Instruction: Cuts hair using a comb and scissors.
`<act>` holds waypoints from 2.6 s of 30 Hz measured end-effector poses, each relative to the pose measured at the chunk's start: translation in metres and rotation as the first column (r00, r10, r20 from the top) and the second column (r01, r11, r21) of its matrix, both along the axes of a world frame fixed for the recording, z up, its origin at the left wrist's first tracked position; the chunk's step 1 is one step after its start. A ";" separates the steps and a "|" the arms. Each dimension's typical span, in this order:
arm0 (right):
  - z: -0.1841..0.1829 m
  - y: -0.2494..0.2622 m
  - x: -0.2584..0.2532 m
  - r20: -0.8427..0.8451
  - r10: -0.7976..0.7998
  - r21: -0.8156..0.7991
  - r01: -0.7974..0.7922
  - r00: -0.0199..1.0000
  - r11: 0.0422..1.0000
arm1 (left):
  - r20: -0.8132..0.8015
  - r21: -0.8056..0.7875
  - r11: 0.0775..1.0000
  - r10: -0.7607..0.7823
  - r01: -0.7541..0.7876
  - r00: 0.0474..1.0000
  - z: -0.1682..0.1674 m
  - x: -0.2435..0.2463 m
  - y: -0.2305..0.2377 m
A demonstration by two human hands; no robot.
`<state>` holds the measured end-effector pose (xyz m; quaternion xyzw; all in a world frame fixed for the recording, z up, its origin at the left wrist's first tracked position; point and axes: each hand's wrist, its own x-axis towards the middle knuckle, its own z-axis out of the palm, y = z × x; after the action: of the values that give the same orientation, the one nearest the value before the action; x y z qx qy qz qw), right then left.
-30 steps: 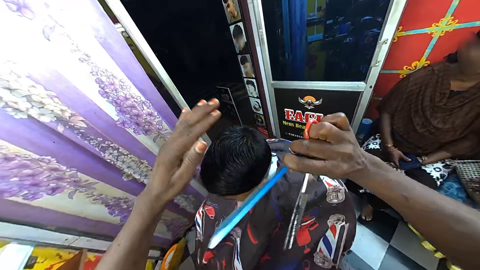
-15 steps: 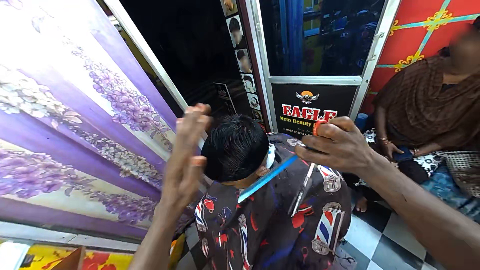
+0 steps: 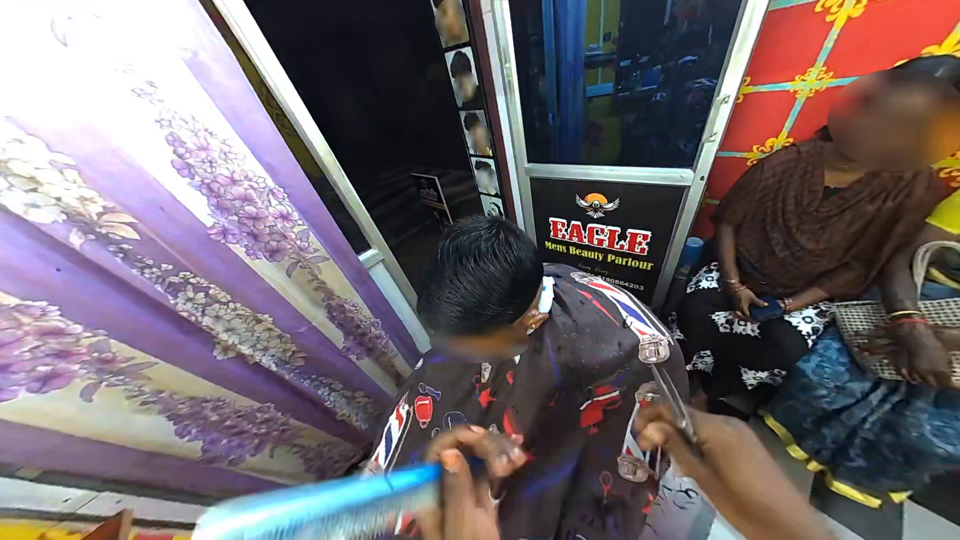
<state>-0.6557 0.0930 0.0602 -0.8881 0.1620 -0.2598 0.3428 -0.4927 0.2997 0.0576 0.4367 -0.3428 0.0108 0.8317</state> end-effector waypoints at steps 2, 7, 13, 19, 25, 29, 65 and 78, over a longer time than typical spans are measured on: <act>0.007 -0.036 -0.030 -0.233 -0.113 0.045 0.127 0.966 0.991 | -0.070 0.158 0.975 0.166 -0.153 0.984 0.006 0.031 0.023; -0.015 -0.043 -0.055 0.241 -0.324 0.740 0.043 0.915 0.672 | -0.001 0.299 0.937 0.188 -0.179 0.982 0.022 0.086 0.068; -0.050 -0.019 -0.051 0.125 -0.358 0.751 0.148 0.925 0.644 | 0.404 0.292 0.779 0.426 -0.556 0.809 0.028 0.124 0.071; -0.039 -0.009 -0.053 0.137 -0.124 0.853 -0.054 0.983 0.519 | 0.409 0.230 0.810 0.422 -0.539 0.809 0.018 0.132 0.070; -0.035 -0.006 -0.060 0.189 -0.132 0.697 -0.038 0.973 0.716 | -0.313 0.278 0.737 0.676 -0.617 0.667 -0.071 0.111 0.116; -0.037 -0.005 -0.048 0.160 -0.141 0.649 0.004 0.977 0.761 | -0.507 0.671 0.648 0.756 -0.361 0.414 -0.215 0.088 0.099; 0.066 -0.034 0.059 0.069 -0.080 -0.573 0.105 0.994 0.813 | 0.774 0.462 0.673 0.013 -0.578 0.633 0.040 0.138 0.054; 0.080 -0.020 0.094 0.095 -0.176 -0.882 0.165 0.980 0.441 | 0.864 0.230 0.719 0.160 -0.656 0.478 0.059 0.147 0.043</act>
<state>-0.5621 0.0733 0.1402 -0.9169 0.0936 -0.3343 -0.1968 -0.3455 0.3426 0.1165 0.6682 -0.5422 0.3164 0.3993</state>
